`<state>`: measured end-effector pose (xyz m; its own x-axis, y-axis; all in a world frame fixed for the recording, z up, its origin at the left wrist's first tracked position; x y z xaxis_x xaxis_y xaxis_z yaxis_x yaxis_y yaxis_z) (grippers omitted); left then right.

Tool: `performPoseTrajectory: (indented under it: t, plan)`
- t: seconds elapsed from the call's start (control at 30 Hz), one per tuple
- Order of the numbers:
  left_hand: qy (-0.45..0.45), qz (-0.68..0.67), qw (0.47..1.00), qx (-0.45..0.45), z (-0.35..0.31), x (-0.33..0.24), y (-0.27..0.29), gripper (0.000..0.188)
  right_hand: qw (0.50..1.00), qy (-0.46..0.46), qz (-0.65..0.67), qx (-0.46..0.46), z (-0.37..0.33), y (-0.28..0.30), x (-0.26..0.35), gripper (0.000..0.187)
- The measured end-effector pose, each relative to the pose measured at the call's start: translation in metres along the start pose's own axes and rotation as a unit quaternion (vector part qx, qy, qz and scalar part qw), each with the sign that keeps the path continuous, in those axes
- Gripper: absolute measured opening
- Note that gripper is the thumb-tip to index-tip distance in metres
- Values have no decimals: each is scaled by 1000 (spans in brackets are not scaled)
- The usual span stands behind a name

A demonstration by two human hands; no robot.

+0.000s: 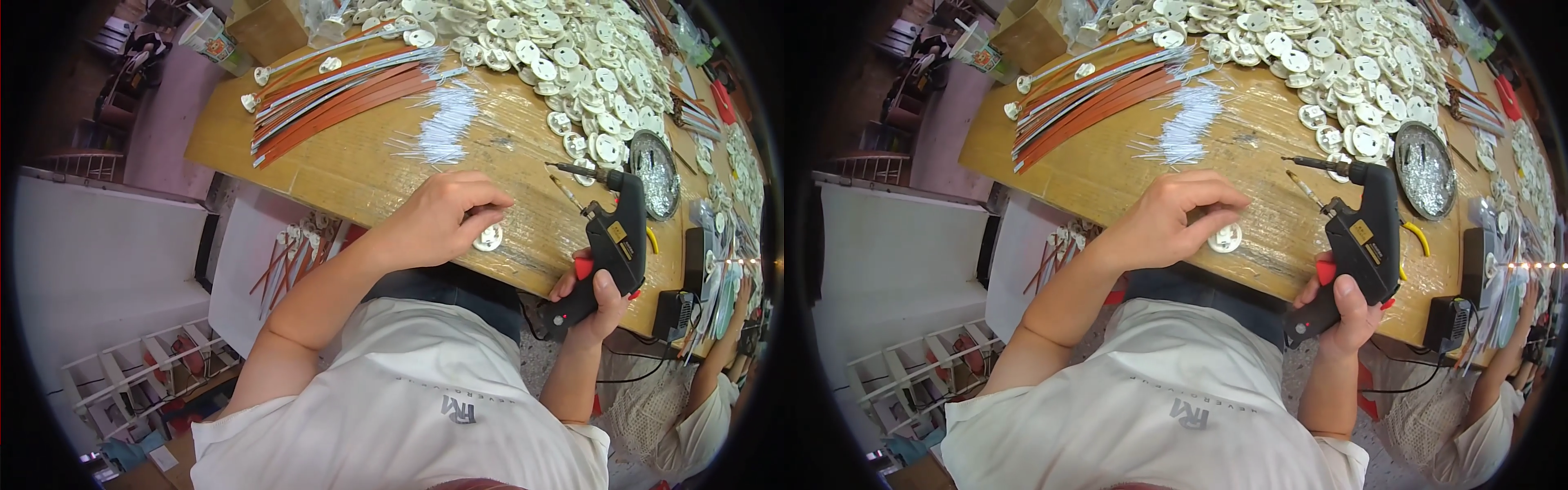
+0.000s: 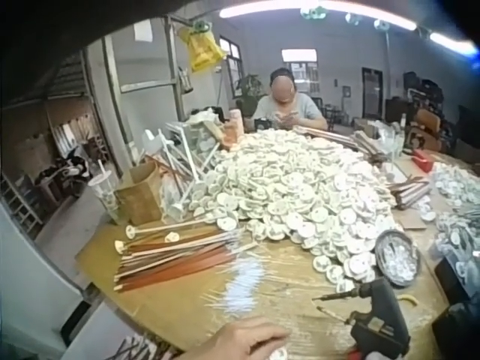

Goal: Applying hot glue to small circular components for assembly on a factory production floor.

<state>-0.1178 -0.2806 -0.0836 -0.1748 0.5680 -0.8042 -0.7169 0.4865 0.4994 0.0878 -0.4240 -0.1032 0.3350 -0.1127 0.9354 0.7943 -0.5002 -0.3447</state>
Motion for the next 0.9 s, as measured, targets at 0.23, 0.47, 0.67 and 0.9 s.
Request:
performPoseTrajectory:
  t: [0.23,0.47,0.67,0.9]
  plan:
    - [-9,-15,996,-88,2,2,32,13,1000,12,9,18,-2,0,-1,53]
    - [-31,459,881,-107,19,34,119,12,1000,18,10,16,-3,0,1,53]
    - [-72,621,780,-25,14,65,116,5,999,10,12,28,-2,1,0,53]
    - [-118,629,767,-40,17,66,122,2,999,13,7,28,-1,0,-1,52]
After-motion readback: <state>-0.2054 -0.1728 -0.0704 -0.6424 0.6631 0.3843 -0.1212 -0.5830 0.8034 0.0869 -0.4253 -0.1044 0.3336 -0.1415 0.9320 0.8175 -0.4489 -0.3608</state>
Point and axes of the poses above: each hand's wrist, its own z-axis towards the middle knuckle, its own y-axis out of the back of the hand, x = y × z, the point moved 3 cm from there along z, towards the middle knuckle
